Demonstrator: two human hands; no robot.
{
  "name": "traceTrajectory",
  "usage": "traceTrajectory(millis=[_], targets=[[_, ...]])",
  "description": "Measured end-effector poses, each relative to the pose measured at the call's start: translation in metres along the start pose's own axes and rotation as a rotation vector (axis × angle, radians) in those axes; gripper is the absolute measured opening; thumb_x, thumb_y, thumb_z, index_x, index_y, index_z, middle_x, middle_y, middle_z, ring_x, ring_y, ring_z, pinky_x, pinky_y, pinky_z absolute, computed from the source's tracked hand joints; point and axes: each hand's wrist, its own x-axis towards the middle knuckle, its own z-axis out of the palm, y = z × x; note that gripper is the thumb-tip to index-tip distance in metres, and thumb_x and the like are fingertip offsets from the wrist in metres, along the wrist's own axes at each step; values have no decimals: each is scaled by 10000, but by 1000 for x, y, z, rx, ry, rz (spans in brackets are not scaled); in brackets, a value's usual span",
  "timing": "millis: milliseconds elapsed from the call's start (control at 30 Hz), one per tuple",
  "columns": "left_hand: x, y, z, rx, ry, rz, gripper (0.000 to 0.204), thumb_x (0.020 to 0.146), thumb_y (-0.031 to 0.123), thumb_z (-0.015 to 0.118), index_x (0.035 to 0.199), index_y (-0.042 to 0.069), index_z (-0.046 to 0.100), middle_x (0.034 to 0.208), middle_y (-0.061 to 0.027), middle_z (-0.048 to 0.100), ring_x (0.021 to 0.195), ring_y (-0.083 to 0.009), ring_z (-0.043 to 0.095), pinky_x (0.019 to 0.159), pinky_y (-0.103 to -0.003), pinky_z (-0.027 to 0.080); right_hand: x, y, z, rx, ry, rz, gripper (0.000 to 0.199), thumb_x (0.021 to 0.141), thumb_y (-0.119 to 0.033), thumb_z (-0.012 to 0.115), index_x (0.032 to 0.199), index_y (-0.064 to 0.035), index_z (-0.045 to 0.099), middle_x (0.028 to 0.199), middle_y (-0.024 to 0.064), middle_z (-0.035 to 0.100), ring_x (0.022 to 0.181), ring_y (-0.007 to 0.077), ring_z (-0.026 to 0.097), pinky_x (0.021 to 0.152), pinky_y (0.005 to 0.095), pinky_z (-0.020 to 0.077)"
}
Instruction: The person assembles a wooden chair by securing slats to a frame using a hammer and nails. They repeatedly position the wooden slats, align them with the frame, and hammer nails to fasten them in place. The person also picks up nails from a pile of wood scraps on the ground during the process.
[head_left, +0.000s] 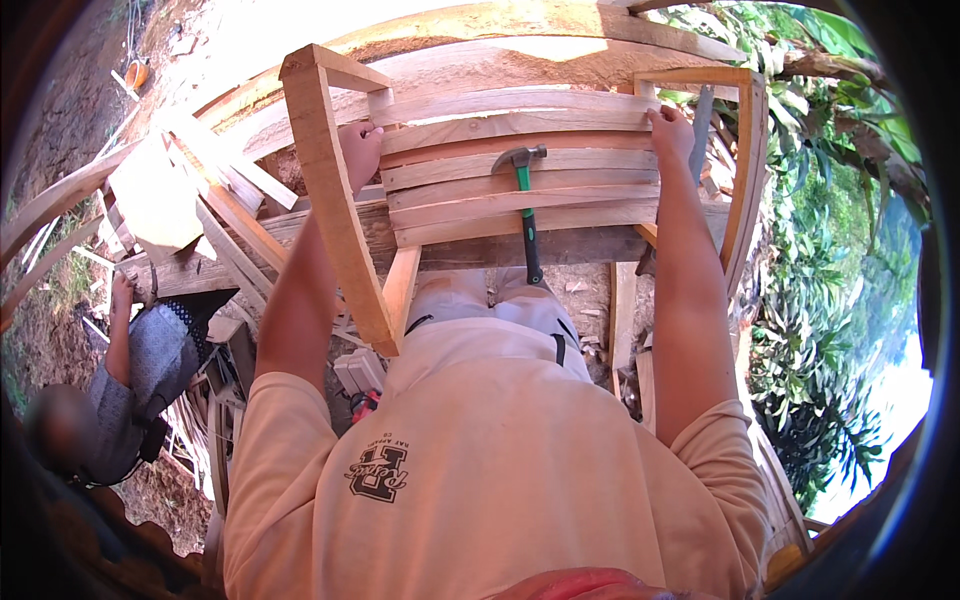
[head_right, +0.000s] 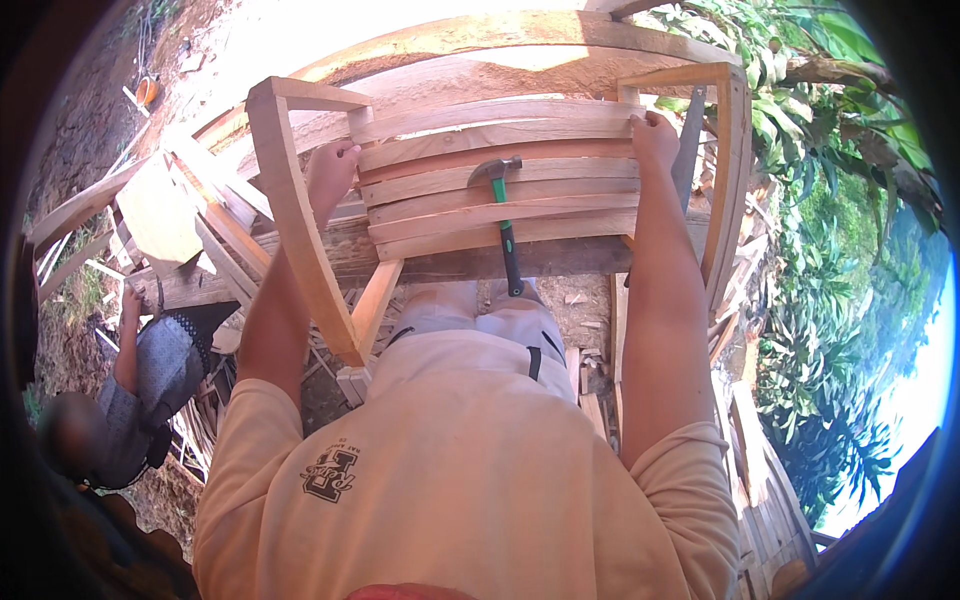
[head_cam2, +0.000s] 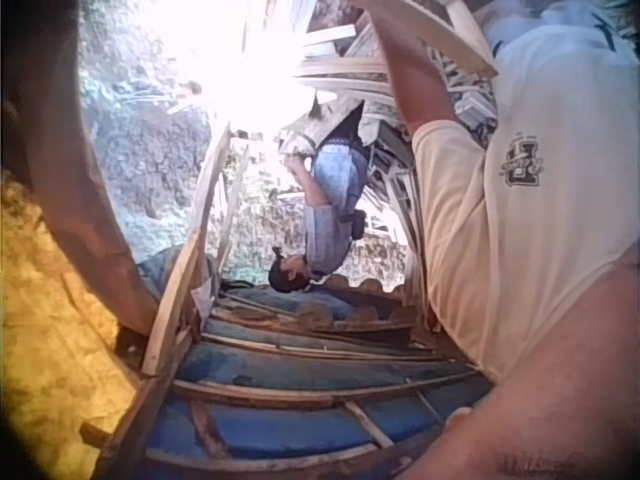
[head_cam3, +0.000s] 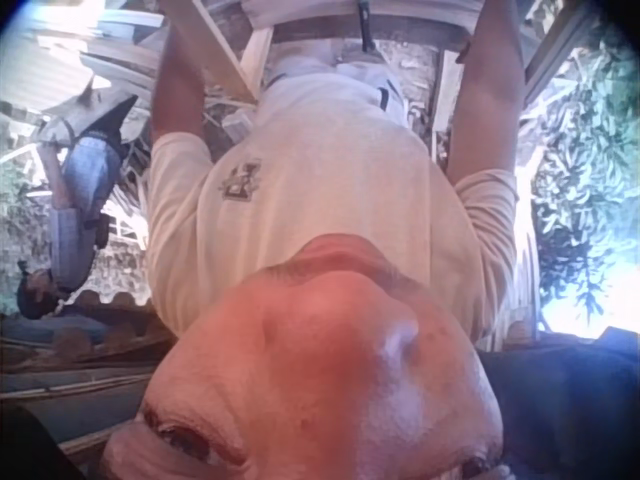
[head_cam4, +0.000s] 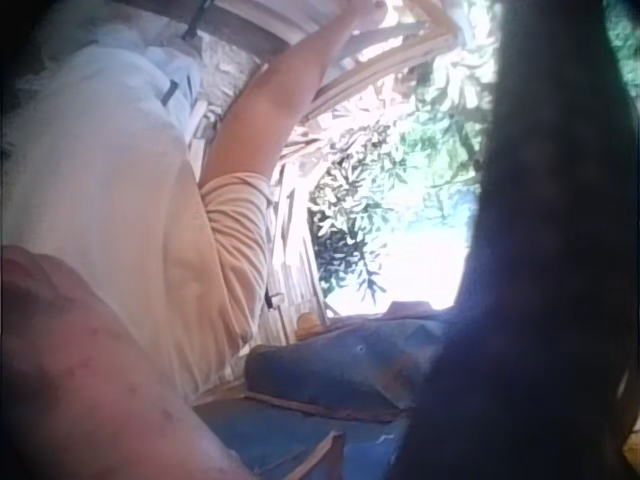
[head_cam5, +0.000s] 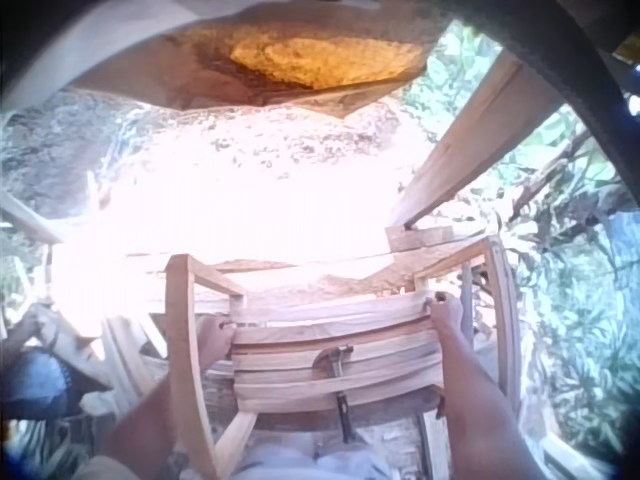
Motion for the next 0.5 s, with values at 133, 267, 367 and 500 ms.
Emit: traceTrajectory(millis=[133, 267, 367, 500], targets=[[-1, -20, 8, 25, 45, 72, 352, 919, 269, 668, 1139, 5, 742, 823, -199, 724, 756, -277, 706, 731, -398, 528, -6, -15, 0, 18, -14, 6, 483, 831, -368, 806, 1188, -49, 748, 1085, 121, 767, 1015, 248, 721, 918, 363, 533], [-1, -18, 10, 21, -22, 45, 388, 921, 260, 678, 1202, -5, 714, 750, -174, 690, 701, -224, 672, 685, -381, 514, -9, -10, 6, 119, 5, 38, 520, 799, -360, 811, 1195, -33, 736, 1112, 141, 759, 1064, 280, 712, 962, 388, 525], [-12, -15, 13, -5, 91, 90, 404, 914, 300, 707, 1161, -18, 733, 745, -144, 702, 689, -220, 666, 685, -379, 521, -13, -1, 11, 198, 64, 36, 603, 778, -383, 851, 1223, -1, 712, 1147, 155, 745, 1085, 269, 701, 975, 381, 517], [-23, -26, 11, -1, 126, -21, 426, 894, 369, 749, 1081, -13, 766, 796, -146, 739, 733, -227, 701, 710, -374, 543, -27, -16, 1, 232, -13, 157, 732, 763, -405, 882, 1295, 45, 657, 1247, 181, 705, 1144, 276, 674, 996, 367, 505]])
